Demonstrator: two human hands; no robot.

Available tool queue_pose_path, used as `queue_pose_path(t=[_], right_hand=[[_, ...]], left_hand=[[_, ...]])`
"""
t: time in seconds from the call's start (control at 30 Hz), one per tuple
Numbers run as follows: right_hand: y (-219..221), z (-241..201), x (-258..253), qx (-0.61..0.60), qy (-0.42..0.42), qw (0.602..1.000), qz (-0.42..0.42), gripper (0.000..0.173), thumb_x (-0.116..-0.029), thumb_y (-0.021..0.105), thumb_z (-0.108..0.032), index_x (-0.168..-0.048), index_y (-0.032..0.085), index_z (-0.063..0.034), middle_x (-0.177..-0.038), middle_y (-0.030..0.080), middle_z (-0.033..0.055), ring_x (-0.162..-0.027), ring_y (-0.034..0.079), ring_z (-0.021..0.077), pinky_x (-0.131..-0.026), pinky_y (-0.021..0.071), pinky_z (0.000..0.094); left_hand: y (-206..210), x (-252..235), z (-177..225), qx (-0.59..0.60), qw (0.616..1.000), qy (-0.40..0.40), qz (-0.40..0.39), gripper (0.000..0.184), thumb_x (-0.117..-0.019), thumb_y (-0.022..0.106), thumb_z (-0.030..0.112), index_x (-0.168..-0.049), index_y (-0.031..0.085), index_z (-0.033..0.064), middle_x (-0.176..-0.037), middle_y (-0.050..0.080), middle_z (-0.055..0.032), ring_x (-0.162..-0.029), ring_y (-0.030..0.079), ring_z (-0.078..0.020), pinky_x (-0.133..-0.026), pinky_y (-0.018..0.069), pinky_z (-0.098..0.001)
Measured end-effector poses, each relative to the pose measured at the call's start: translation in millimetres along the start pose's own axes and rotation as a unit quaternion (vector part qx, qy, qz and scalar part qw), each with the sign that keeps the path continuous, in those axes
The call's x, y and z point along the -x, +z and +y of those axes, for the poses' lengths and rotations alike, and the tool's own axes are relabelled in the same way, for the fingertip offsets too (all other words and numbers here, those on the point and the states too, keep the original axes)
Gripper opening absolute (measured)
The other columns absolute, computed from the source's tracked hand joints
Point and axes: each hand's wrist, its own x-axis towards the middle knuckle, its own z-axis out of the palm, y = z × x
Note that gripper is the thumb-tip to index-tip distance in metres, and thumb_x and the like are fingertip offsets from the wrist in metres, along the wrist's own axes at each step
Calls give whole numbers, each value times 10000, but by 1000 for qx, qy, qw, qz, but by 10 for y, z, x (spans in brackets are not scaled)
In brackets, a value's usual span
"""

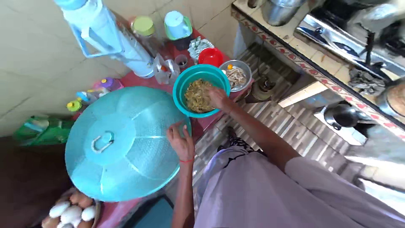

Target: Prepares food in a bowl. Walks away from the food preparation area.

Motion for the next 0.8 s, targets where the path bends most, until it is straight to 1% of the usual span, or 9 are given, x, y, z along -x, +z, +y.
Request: queue_pose_path(t=[0.07,0.13,0.2,0.27,0.33,0.43,0.57,0.7,0.8], right_hand=[[-32,48,231,-142,-23,979,148,288,-975,616,-41,-1238,733,-51,-1311,681,178,-1229,648,325,-1070,508,506],[-51,148,534,-294,-18,924,242,200,-996,622,-34,-1147,747,9,-1149,732,192,-1057,712,284,-977,561,453],[30,336,923,-414,-2,871,265,184,-1010,591,-20,-1127,720,37,-1065,728,191,-901,718,243,-825,605,414],[34,561,1417,-492,57,835,241,220,-1035,557,-44,-1186,671,69,-1067,706,204,-874,699,222,-802,600,391],[85,904,1916,-529,141,800,245,248,-1047,558,-91,-1221,655,56,-1056,691,162,-857,663,153,-807,578,336],[189,1303,2826,-552,273,729,299,271,-1054,551,-116,-1251,637,49,-1094,686,155,-891,670,147,-838,578,331],[390,1685,4014,-568,406,585,412,289,-1054,506,-99,-1285,612,40,-1071,683,143,-877,675,156,-826,578,333],[514,1999,5035,-584,447,433,522,265,-1072,477,-95,-1275,586,36,-937,676,77,-764,667,126,-722,579,294],[495,2253,5674,-576,434,378,581,242,-1072,478,-94,-1249,590,26,-888,682,54,-721,668,118,-668,578,278]], left_hand=[[-12,95,89,23,999,27,-25,311,-1001,569,122,-1207,657,-94,-1237,621,-310,-1111,639,-401,-937,544,-481],[24,171,207,60,995,47,-66,315,-1007,554,101,-1211,634,-125,-1244,603,-332,-1102,639,-397,-944,546,-464],[102,238,294,88,990,71,-88,320,-1012,557,106,-1195,627,-146,-1228,602,-337,-1067,651,-381,-936,553,-442],[190,306,379,98,983,99,-119,332,-1014,552,114,-1194,620,-157,-1218,605,-348,-1056,655,-393,-929,553,-455],[317,392,444,105,975,115,-156,318,-1022,556,124,-1195,626,-133,-1203,614,-325,-1053,654,-373,-936,550,-456],[504,543,548,111,961,141,-210,297,-1006,559,91,-1204,644,-113,-1186,641,-312,-1079,645,-397,-955,531,-488],[824,756,769,109,944,177,-257,310,-993,546,92,-1190,646,-125,-1151,645,-319,-1051,646,-411,-947,523,-504],[1280,989,1189,124,926,207,-291,295,-987,559,83,-1183,652,-116,-1106,650,-303,-978,653,-373,-896,542,-473],[1740,1240,1660,120,906,215,-343,274,-972,582,32,-1192,656,-115,-1120,652,-315,-965,667,-390,-875,551,-489]])
